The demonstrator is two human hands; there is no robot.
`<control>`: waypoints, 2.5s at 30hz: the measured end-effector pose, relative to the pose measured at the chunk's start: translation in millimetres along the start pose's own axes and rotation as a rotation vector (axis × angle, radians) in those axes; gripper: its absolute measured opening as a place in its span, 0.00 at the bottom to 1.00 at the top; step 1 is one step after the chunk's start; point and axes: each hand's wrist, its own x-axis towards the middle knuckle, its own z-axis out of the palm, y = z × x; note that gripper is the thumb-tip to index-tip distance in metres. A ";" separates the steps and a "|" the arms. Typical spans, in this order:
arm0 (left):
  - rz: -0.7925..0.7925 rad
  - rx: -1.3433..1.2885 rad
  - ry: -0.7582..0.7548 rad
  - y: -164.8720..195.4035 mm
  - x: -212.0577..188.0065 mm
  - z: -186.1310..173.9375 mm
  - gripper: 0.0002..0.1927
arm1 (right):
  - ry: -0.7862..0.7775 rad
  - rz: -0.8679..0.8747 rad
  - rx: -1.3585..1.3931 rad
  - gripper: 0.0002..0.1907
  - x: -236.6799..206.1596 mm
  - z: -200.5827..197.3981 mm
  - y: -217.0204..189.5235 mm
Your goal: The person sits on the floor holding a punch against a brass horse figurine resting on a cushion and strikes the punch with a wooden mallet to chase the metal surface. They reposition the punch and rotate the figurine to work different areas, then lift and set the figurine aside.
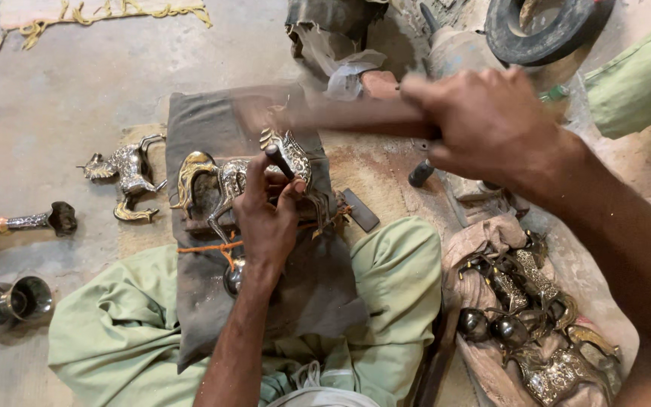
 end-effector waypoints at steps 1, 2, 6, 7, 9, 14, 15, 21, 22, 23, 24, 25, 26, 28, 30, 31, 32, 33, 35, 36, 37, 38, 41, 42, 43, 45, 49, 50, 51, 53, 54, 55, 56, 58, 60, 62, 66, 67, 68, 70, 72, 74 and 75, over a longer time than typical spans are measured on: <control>0.026 -0.019 -0.007 -0.4 0.8 -0.1 0.23 | -0.007 0.025 -0.025 0.09 -0.3 -0.3 0.8; 0.052 -0.040 -0.012 -1.0 2.2 -0.1 0.24 | -0.013 0.049 -0.051 0.08 -0.4 -0.6 1.6; 0.050 0.001 -0.057 -1.9 6.1 -1.6 0.23 | -0.067 0.116 0.202 0.17 1.2 -0.3 3.1; 0.024 0.023 -0.078 -1.6 8.0 -1.6 0.23 | -0.087 0.111 0.086 0.13 1.8 -0.3 3.5; -0.013 0.034 -0.095 -0.5 10.0 -1.9 0.22 | -0.129 0.108 -0.149 0.07 3.1 0.4 3.8; 0.042 0.011 -0.040 3.1 9.1 -1.3 0.23 | -0.117 0.075 0.043 0.09 5.0 0.6 5.4; 0.027 0.006 -0.054 3.4 9.4 -1.5 0.23 | -0.187 0.091 -0.148 0.07 5.1 0.3 6.0; 0.037 0.005 -0.098 5.1 12.3 -3.1 0.23 | -0.169 0.099 -0.046 0.06 6.8 -0.8 8.8; 0.020 0.013 -0.110 5.4 12.6 -3.5 0.23 | -0.144 0.111 -0.031 0.07 6.9 -0.7 8.6; 0.002 0.018 -0.120 5.8 13.2 -3.4 0.24 | -0.119 0.123 -0.019 0.08 7.0 -0.5 8.5; 0.000 0.006 -0.114 6.1 13.4 -3.0 0.23 | -0.099 0.133 -0.008 0.09 6.9 -0.4 8.3; -0.005 -0.004 -0.107 6.3 13.2 -2.5 0.22 | -0.095 0.128 0.067 0.11 6.8 -0.3 8.2; -0.007 -0.011 -0.100 6.3 13.6 -2.4 0.21 | -0.087 0.124 0.145 0.12 6.7 -0.3 8.2; -0.002 -0.018 -0.103 6.0 13.9 -1.9 0.24 | -0.098 0.117 0.099 0.11 6.5 -0.2 8.9; 0.006 -0.027 -0.115 5.2 15.5 -1.0 0.24 | -0.127 0.113 -0.159 0.06 6.7 0.0 10.4; 0.003 -0.029 -0.123 4.8 16.2 -1.0 0.23 | -0.075 0.101 0.008 0.09 7.0 0.4 11.2; -0.007 -0.031 -0.129 4.5 16.0 -1.2 0.21 | -0.026 0.084 0.177 0.11 7.7 1.0 11.9; -0.003 -0.020 -0.140 4.2 16.1 -1.4 0.23 | 0.025 0.067 0.348 0.14 8.4 2.0 12.2; 0.012 0.005 -0.165 3.5 17.4 -1.4 0.25 | -0.121 0.097 0.019 0.10 9.8 4.4 12.5; -0.004 0.010 -0.160 3.4 17.6 -1.2 0.25 | -0.189 0.115 -0.147 0.08 10.2 5.4 12.8; -0.020 0.013 -0.156 3.3 17.8 -0.7 0.24 | -0.121 0.115 0.020 0.10 10.5 6.2 13.3; -0.041 0.013 -0.152 3.3 17.2 0.1 0.23 | -0.058 0.114 0.185 0.12 10.5 7.0 13.6; -0.034 0.016 -0.158 2.8 16.8 1.2 0.22 | -0.158 0.121 0.045 0.09 10.5 8.5 14.4; -0.026 0.017 -0.163 2.7 16.1 1.2 0.22 | -0.234 0.131 -0.108 0.07 10.4 8.8 14.6; -0.011 0.016 -0.168 2.4 16.4 1.1 0.23 | -0.166 0.126 -0.049 0.08 10.2 9.0 14.9; 0.013 0.015 -0.181 1.9 18.1 1.5 0.24 | -0.032 0.113 0.059 0.09 9.9 9.2 15.6; 0.005 0.081 -0.210 2.4 19.8 1.7 0.29 | -0.182 0.155 -0.001 0.09 8.2 11.0 16.3; 0.004 0.107 -0.216 2.9 20.5 2.1 0.30 | -0.152 0.151 -0.043 0.08 7.3 11.8 16.4; -0.002 0.101 -0.222 3.7 21.0 2.4 0.30 | -0.122 0.146 -0.088 0.06 6.3 12.5 16.8; -0.022 0.091 -0.231 5.7 21.1 2.2 0.29 | -0.071 0.151 0.239 0.09 4.5 15.0 16.6; -0.015 0.096 -0.237 6.9 20.8 1.5 0.30 | -0.047 0.154 0.406 0.11 3.5 16.5 16.1; -0.007 0.099 -0.243 8.0 21.1 1.6 0.30 | -0.074 0.138 0.229 0.10 2.9 18.0 15.8; 0.004 0.103 -0.249 9.1 21.6 1.4 0.30 | -0.096 0.124 0.052 0.10 2.5 19.8 14.9; -0.035 0.079 -0.244 11.0 20.8 0.7 0.30 | -0.084 0.122 0.045 0.10 1.6 21.4 15.5; -0.043 0.054 -0.232 11.3 18.3 1.5 0.30 | -0.030 0.140 0.389 0.11 0.8 22.5 16.3; -0.006 0.038 -0.218 9.3 17.2 2.4 0.31 | -0.174 0.174 0.170 0.11 0.2 22.8 17.9; 0.008 0.110 -0.240 0.5 19.7 7.8 0.29 | -0.075 0.164 0.090 0.11 -2.6 23.0 22.8; 0.005 0.105 -0.253 -1.6 20.2 9.4 0.28 | -0.118 0.208 0.193 0.12 -3.6 24.4 23.0; 0.000 0.102 -0.265 -3.1 20.4 10.0 0.28 | -0.161 0.251 0.297 0.13 -4.5 26.1 23.0; 0.034 0.112 -0.266 -3.9 20.0 9.0 0.30 | -0.176 0.251 0.285 0.14 -5.3 29.8 23.5; 0.032 0.109 -0.273 -1.9 20.5 8.4 0.31 | -0.128 0.166 0.051 0.14 -6.2 33.4 24.3; -0.025 0.090 -0.284 2.4 19.1 6.6 0.29 | -0.055 0.162 0.331 0.14 -7.5 36.1 24.8; -0.024 0.070 -0.276 4.8 18.2 5.8 0.29 | -0.019 0.157 0.475 0.14 -7.7 36.7 25.1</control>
